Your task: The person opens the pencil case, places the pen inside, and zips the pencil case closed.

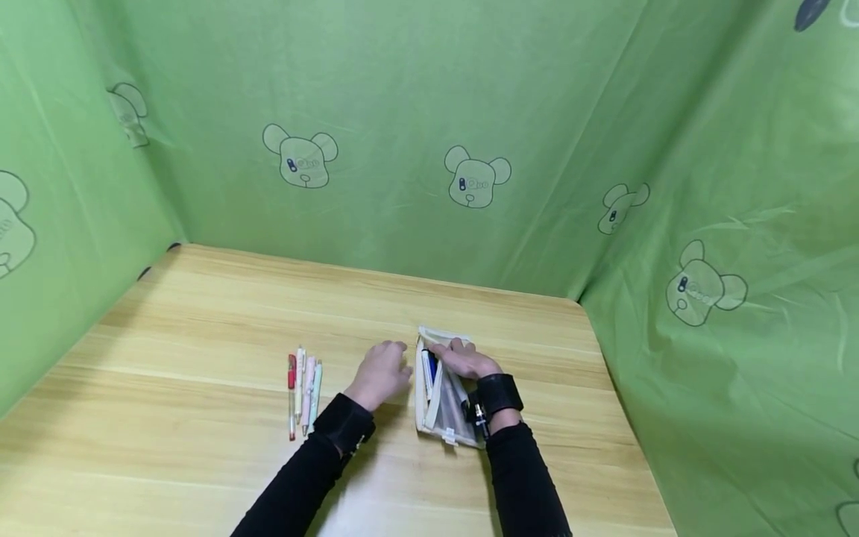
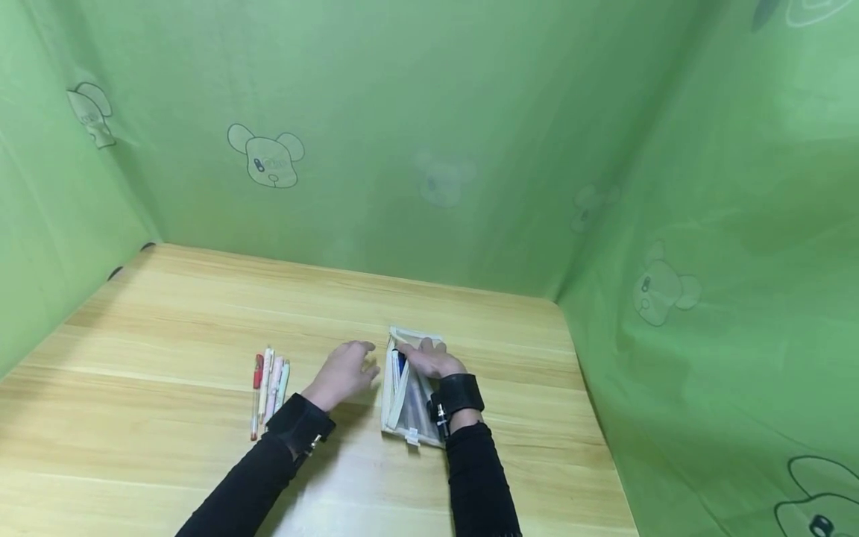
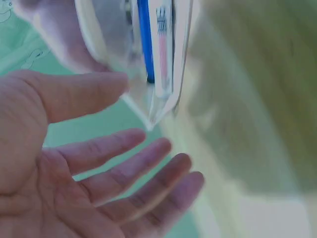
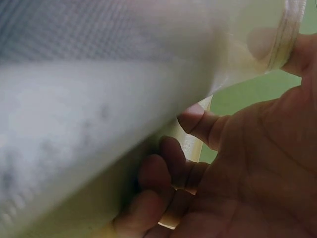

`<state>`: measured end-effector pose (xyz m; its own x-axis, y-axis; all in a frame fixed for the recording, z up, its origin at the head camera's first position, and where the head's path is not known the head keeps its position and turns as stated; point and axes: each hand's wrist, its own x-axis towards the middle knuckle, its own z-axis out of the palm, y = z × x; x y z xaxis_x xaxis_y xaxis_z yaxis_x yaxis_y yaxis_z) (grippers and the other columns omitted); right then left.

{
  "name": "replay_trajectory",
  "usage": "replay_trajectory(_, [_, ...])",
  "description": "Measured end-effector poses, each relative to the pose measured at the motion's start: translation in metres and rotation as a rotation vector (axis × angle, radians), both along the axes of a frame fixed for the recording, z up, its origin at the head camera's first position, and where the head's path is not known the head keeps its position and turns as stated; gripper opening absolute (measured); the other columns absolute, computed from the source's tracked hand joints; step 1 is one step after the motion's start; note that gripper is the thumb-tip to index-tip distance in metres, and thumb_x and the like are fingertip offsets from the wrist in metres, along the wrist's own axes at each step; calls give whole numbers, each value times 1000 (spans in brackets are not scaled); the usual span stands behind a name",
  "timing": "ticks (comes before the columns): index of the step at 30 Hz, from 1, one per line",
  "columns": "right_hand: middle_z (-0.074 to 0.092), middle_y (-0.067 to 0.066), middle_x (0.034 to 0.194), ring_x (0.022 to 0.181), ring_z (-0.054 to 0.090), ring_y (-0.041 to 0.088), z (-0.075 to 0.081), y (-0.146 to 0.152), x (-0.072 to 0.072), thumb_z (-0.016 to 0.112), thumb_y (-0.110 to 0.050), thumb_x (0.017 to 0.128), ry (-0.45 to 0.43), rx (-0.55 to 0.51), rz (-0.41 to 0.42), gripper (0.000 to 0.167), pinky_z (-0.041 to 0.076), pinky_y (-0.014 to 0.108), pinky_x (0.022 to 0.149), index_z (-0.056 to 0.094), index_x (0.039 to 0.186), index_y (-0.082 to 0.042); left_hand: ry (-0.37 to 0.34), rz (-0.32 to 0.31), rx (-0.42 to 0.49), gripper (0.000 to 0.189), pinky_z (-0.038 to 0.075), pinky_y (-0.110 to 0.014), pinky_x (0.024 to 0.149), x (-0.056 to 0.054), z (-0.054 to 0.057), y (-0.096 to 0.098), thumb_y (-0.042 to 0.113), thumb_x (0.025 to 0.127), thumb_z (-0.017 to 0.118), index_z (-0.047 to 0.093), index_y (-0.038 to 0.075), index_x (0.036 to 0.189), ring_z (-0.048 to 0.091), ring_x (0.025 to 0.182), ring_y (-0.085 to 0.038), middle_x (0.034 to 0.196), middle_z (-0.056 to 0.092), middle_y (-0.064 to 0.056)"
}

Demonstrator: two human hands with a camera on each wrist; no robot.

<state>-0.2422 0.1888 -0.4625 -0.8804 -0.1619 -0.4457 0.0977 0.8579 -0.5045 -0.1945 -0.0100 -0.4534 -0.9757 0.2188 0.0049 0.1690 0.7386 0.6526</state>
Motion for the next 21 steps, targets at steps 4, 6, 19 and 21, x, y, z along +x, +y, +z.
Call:
replay_trajectory(4, [11,22,170,158,8,42,1,1,0,31,-68,100,-5,2,20,87,20,62,125,21,162,-9,57,84,-111,27,60,-38,69,2,7,-18,10,90,73,66,-5,112,67,80,-28,99,73,-20])
replay_trajectory(6, [11,21,170,158,6,41,2,2,0,31,-68,100,-4,-4,20,86,18,62,126,22,162,-9,94,112,-170,17,55,-33,56,3,10,-28,9,90,72,66,-4,99,65,71,-26,85,70,-16])
replay_trajectory(19, [10,19,171,159,1,40,3,4,1,32,-67,100,-11,-29,8,88,9,61,128,18,162,-7,105,204,-273,17,42,-37,43,0,16,-77,-2,83,62,52,4,71,50,59,-24,64,48,-7])
replay_trajectory(21, [11,18,171,159,1,40,3,4,0,32,-67,100,-10,-34,14,88,9,61,128,18,162,-7,93,219,-278,21,41,-37,43,-1,15,-82,-5,81,57,46,6,67,47,58,-23,62,41,-5])
